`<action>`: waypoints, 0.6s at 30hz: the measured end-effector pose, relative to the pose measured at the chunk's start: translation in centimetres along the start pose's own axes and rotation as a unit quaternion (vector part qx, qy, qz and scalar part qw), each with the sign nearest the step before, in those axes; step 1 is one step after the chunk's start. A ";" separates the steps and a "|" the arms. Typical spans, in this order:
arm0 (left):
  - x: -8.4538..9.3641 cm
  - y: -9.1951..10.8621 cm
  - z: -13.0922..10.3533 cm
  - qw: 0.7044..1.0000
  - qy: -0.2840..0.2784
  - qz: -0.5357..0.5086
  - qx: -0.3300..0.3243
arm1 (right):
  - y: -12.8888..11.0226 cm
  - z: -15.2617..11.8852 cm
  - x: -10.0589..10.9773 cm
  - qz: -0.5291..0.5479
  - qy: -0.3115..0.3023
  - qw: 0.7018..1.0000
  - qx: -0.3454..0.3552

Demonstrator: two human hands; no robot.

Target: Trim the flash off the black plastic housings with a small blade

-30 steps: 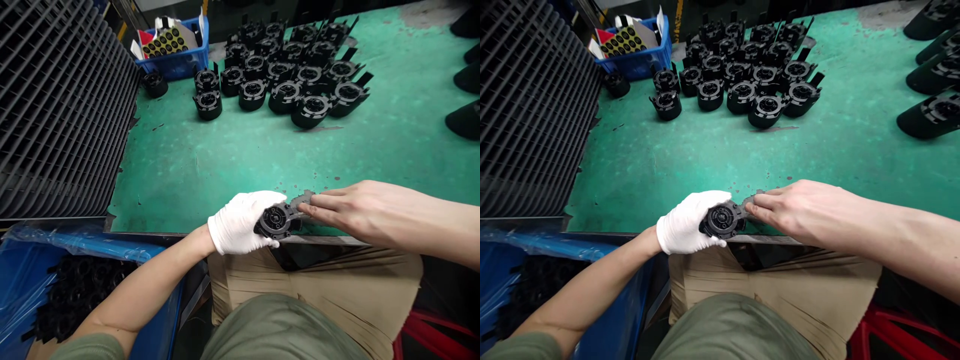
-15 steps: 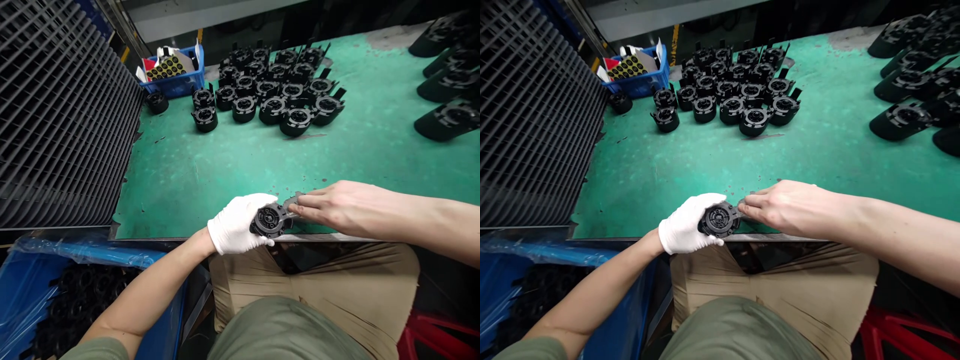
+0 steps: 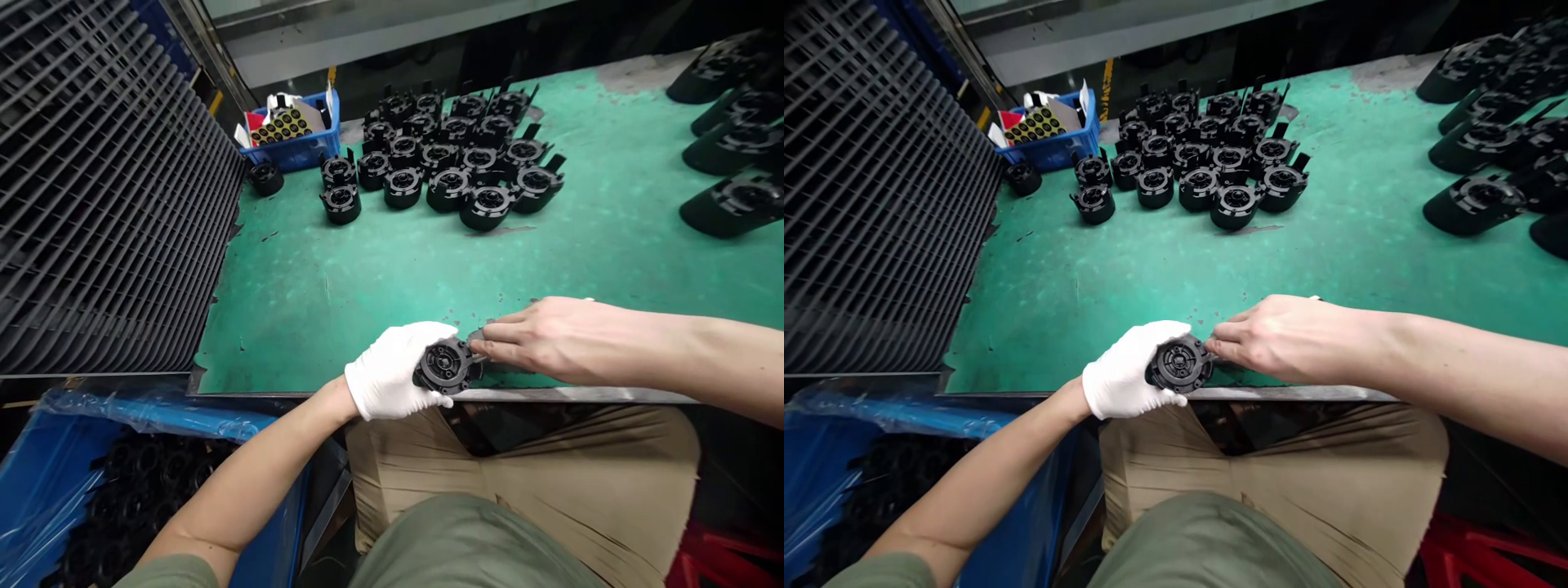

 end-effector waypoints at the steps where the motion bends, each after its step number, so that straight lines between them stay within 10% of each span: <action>1: -0.1 0.0 0.0 1.000 0.002 0.003 -0.002 | -0.3 -0.2 -0.1 0.025 -0.015 0.999 0.042; 8: -0.6 -0.2 0.4 0.992 0.035 0.100 0.065 | -3.5 -3.8 1.3 0.028 0.139 0.976 -0.164; 14: -0.8 0.7 0.1 0.971 0.038 0.206 0.112 | -12.1 -3.9 0.2 -0.082 0.139 0.950 -0.267; 18: -1.0 1.5 -0.7 0.974 0.088 0.191 0.087 | -13.5 -2.6 -0.8 -0.104 0.132 0.941 -0.295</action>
Point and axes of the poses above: each hand's wrist, its own z-axis towards the middle knuckle, its own x-axis out of the back of the hand, y = z × x, the point moved 5 cm from there along z, towards the middle knuckle, and after that the axes turned 15 degrees about y, right-handed, at the moved point
